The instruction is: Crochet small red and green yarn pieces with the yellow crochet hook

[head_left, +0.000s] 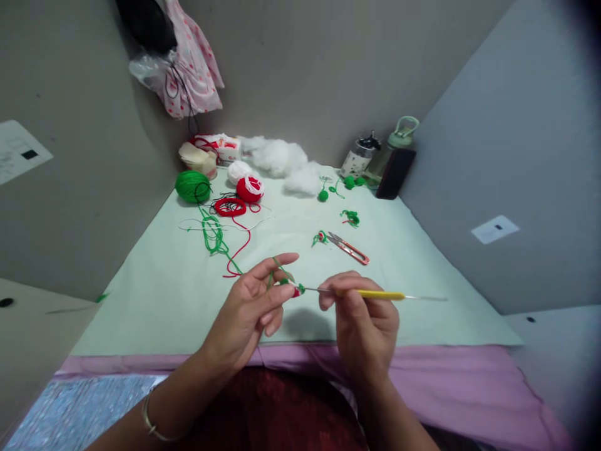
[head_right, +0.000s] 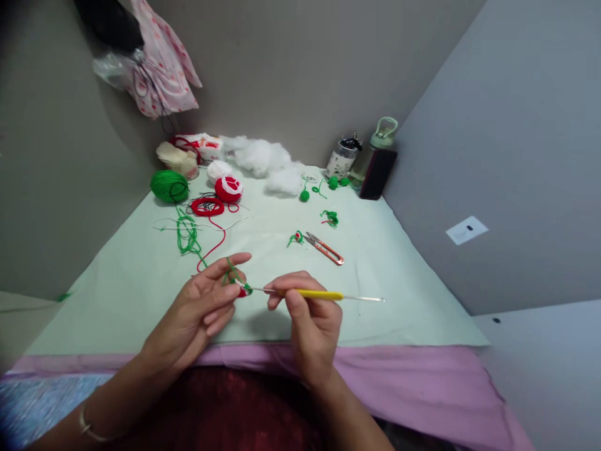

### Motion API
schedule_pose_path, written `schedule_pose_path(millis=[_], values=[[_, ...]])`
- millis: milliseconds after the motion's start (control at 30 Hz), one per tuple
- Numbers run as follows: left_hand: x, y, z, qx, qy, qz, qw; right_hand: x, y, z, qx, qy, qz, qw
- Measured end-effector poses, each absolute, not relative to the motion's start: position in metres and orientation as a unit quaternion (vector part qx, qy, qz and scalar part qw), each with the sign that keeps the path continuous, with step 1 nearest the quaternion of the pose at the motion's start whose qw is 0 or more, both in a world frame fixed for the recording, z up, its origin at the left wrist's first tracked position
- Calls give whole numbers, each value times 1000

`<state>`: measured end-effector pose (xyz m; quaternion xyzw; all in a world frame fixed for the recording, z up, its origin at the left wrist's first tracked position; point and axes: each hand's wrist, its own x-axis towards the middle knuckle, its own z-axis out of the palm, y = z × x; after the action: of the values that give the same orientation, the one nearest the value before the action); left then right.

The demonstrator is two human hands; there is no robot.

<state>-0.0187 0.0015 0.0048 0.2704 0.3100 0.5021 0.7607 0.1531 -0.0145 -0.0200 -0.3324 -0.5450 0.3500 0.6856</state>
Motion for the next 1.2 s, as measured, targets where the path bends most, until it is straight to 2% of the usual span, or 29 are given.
schedule_pose_path(millis=[100, 200, 367, 433, 533, 667, 800, 1200], values=[[-15, -2, 0, 324, 312, 499, 741, 149, -12, -19, -339, -564, 363, 660], [-11, -2, -5, 346, 327, 496, 726, 147, -12, -21, -355, -606, 312, 639], [-9, 0, -6, 295, 321, 501, 748, 150, -18, -27, -385, -726, 84, 564], [-11, 2, -4, 257, 305, 469, 788, 153, -18, -27, -381, -734, 58, 559], [-16, 6, -3, 218, 304, 453, 809, 156, -13, -23, -388, -657, 178, 621], [-15, 5, -4, 266, 324, 499, 759, 153, -6, -20, -353, -561, 351, 662], [-11, 0, -7, 336, 332, 500, 726, 150, -5, -23, -361, -563, 382, 638], [-15, -1, -4, 345, 366, 506, 701, 154, 1, -18, -324, -476, 502, 645]])
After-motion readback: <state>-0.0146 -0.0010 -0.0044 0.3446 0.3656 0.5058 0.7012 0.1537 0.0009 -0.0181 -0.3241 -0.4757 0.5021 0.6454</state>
